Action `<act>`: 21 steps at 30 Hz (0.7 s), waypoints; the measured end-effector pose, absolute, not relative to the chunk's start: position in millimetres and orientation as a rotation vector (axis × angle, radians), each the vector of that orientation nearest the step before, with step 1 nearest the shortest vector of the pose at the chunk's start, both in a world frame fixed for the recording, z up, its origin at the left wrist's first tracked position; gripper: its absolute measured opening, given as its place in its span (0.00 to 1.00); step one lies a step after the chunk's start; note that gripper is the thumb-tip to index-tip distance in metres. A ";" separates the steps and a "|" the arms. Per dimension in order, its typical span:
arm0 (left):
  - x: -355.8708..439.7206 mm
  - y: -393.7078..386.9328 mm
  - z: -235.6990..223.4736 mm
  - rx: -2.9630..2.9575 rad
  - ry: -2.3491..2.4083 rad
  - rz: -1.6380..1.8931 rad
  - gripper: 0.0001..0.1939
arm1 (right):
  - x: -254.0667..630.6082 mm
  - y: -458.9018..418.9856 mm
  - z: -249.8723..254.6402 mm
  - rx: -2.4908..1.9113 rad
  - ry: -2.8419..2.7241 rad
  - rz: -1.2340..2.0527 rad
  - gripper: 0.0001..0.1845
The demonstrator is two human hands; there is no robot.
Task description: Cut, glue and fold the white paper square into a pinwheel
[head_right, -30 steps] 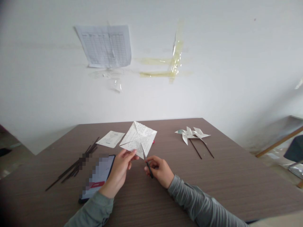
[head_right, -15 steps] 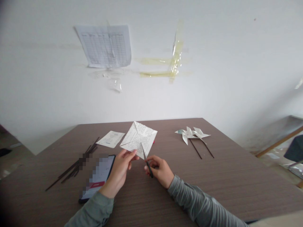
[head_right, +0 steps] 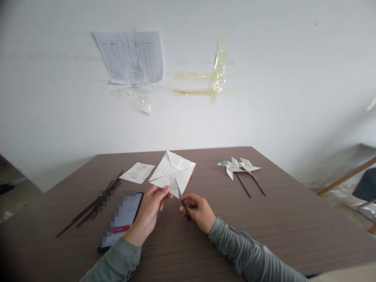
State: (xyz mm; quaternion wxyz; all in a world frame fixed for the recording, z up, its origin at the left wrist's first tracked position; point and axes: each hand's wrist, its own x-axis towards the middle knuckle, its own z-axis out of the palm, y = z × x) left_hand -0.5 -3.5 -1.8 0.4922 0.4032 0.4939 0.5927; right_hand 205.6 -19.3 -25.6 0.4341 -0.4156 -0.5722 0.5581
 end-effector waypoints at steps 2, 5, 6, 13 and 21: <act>-0.1 -4.0 -1.2 0.973 1.198 1.435 0.30 | 205.5 -20.3 -24.1 -1.036 -1.422 1.386 0.41; 0.6 -5.4 0.3 0.967 1.201 1.438 0.29 | 206.2 -21.7 -20.9 -1.037 -1.430 1.375 0.39; 0.7 -5.8 0.7 0.967 1.201 1.440 0.28 | 206.6 -21.8 -20.2 -1.037 -1.436 1.375 0.39; -1.4 -4.3 -1.9 0.961 1.183 1.449 0.30 | 207.8 -18.6 -27.9 -1.000 -1.459 1.429 0.41; -7.3 0.8 -6.6 0.917 1.189 1.524 0.29 | 217.1 -16.5 -36.6 -0.984 -1.571 1.450 0.37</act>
